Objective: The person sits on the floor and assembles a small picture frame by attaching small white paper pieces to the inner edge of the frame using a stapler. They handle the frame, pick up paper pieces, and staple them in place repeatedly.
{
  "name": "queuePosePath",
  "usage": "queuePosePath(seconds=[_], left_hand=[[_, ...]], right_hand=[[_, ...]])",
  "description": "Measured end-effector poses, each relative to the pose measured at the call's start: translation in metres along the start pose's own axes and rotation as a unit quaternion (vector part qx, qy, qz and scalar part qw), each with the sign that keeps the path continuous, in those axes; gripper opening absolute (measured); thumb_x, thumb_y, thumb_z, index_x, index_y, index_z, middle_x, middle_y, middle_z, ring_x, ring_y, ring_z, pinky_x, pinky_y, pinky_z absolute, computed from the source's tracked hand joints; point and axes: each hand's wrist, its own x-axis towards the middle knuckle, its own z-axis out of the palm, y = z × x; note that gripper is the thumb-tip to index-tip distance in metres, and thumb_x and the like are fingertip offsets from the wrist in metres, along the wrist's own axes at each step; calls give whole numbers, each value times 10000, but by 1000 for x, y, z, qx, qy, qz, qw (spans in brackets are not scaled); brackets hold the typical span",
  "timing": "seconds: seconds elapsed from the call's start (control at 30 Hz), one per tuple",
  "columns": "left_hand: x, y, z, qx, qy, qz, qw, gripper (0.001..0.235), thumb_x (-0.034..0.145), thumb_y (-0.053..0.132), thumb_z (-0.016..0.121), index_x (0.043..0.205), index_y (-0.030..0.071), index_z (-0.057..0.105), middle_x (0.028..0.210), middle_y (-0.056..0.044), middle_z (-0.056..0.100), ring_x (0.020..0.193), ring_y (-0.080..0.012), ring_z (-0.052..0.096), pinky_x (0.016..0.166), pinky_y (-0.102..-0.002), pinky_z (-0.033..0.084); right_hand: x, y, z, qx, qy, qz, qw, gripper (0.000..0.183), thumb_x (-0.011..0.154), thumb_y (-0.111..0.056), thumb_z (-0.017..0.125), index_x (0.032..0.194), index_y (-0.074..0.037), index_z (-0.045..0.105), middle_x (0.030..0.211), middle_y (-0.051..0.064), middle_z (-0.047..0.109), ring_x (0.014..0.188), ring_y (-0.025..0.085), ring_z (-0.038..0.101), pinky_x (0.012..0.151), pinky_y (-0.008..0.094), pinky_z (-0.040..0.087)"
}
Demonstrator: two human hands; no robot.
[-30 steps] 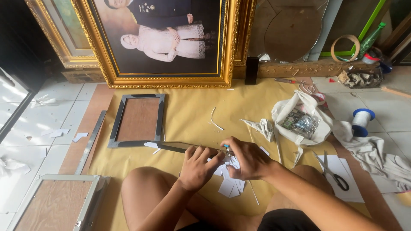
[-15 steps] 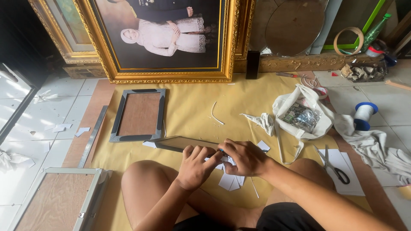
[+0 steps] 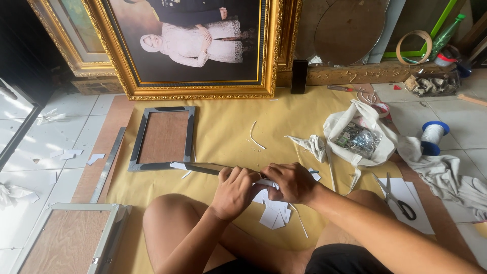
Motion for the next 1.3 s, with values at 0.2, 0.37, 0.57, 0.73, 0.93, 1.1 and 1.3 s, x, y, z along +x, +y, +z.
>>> queuePosePath(seconds=[0.2,0.37,0.57,0.73,0.93,1.1,1.3], left_hand=[[36,-16,2,-27,-24,-4,999,207,1103,313,718,1180,136,645,901,-38,613,803,-267,631,874,-415,451],[75,-44,-1,-7,-28,7,1000,169,1035,269,796,1151,156,748,1027,-50,694,1044,-317,691,1042,-492,495],[68,-90,-5,135,-27,-100,985,361,894,353,942,1206,268,784,1363,-27,719,1429,-356,607,1276,-687,343],[52,-111,-13,192,-34,-176,965,533,911,198,907,1405,316,743,1530,-56,651,1566,-415,498,1297,-733,281],[14,-119,-3,167,-10,-230,959,883,833,138,918,1641,303,602,1732,-142,498,1668,-463,336,1330,-695,243],[-37,-112,-16,42,-31,-475,878,807,1012,241,680,1743,130,356,1812,-161,363,1710,-507,171,1293,-709,298],[-55,-122,-70,38,1,-557,830,777,968,203,757,1674,90,454,1691,-158,538,1609,-391,407,1326,-581,295]], right_hand=[[10,21,-1,69,5,102,992,368,1003,-469,534,1161,-170,678,741,24,667,669,235,781,562,391,659],[-17,50,11,189,-25,362,912,661,940,-347,520,1555,-104,531,1288,280,692,1184,501,732,976,618,609],[-88,80,62,93,-138,499,850,634,999,-163,548,1622,-76,474,1426,236,678,1340,407,716,1110,540,631],[-67,64,68,74,-219,494,838,728,1036,-326,644,1665,-9,461,1475,247,686,1312,381,761,1050,523,675],[-30,63,111,304,-90,515,796,761,1000,-609,775,1533,-81,652,1454,188,763,1408,361,702,1149,526,597],[-12,61,123,413,44,615,670,510,959,-651,712,1041,-148,690,815,-11,567,795,170,576,676,308,462],[77,46,90,501,119,672,532,1062,829,-654,679,1721,-128,444,1882,-15,328,1771,185,184,1433,431,131]])
